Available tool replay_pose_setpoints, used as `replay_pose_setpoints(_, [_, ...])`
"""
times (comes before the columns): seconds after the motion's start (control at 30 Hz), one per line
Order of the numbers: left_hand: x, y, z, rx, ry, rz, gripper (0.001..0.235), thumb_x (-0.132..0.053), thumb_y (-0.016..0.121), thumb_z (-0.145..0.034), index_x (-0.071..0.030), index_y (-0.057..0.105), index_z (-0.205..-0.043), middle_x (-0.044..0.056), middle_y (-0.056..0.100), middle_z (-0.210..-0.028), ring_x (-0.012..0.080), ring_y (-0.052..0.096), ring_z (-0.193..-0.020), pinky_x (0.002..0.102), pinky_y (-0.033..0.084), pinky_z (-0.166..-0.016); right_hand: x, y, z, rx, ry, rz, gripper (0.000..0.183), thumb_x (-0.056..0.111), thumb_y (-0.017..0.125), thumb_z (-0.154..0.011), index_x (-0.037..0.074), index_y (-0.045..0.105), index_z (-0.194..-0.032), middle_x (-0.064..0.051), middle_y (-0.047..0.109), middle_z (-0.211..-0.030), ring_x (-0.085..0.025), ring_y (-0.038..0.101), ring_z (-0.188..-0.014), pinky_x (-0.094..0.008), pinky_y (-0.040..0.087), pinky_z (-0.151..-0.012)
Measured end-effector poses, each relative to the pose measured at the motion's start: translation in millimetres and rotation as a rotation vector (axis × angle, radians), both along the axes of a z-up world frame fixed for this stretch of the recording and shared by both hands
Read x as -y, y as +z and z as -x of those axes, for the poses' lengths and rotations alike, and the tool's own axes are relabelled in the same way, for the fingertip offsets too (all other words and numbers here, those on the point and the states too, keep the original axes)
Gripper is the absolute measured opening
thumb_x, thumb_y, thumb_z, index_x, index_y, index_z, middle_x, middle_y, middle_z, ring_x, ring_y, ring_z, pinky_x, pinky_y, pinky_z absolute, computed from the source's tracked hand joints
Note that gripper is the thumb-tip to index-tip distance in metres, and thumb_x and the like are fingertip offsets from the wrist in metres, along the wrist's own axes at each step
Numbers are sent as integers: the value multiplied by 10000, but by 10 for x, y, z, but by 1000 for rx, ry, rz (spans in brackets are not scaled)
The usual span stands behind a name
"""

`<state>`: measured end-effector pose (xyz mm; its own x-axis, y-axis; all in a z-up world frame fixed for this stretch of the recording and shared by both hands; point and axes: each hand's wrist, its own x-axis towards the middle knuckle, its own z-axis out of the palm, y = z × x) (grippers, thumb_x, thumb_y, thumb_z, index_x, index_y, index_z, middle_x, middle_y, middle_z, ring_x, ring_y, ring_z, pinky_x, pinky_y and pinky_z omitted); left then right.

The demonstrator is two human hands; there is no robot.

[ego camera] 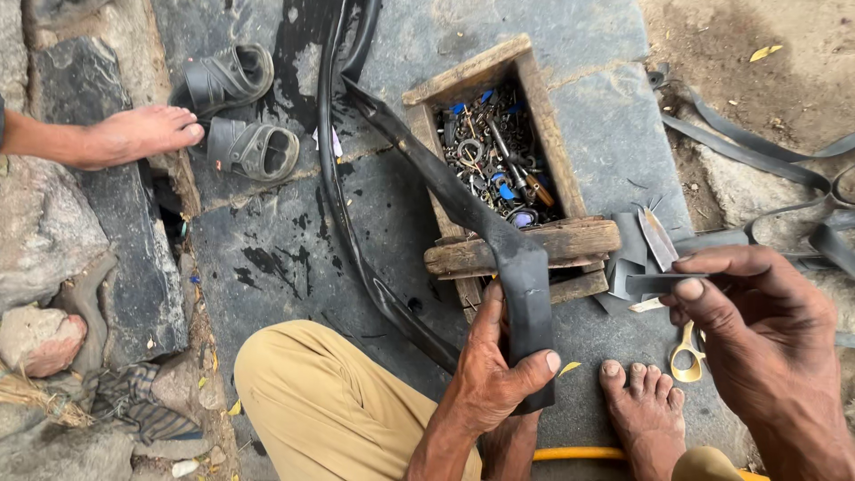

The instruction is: The person cuts a strip of rubber using shears and then rubs the surface of a bicycle inner tube with a small block. The person is sitting on the ground next to a wooden box containing tools and spare parts.

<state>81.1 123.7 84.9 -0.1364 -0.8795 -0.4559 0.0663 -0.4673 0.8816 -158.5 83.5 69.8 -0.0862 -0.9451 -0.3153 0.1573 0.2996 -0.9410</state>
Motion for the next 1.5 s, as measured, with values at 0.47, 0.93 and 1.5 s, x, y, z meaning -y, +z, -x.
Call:
replay_pose_setpoints(0.47, [-42, -27, 194, 4, 116, -13, 861, -103, 698, -888, -42, 258, -1626, 111, 582, -1326, 166, 583, -1193, 339, 504, -1032, -74, -234, -230, -66, 184, 17, 116, 40, 662, -967, 24, 685, -1079, -82, 687, -885, -119, 657, -730, -268, 543, -599])
replay_pose_setpoints(0.93, [-99, -125, 261, 2, 264, -60, 874, 85, 595, -873, -106, 241, -1649, 133, 646, -1224, 126, 629, -1052, 267, 550, -841, -122, -235, -551, -21, 354, 92, 240, 5, 652, -941, 26, 738, -1165, -71, 700, -981, -92, 679, -764, -230, 565, -640])
replay_pose_setpoints(1.5, [-41, -93, 271, -15, 243, -60, 842, 117, 563, -877, -63, 245, -1636, 122, 649, -1212, 116, 643, -1043, 237, 543, -799, -32, -147, -635, -534, 483, 372, 327, 1, 703, -870, 201, 777, -1119, -37, 699, -940, -161, 691, -785, -287, 540, -627])
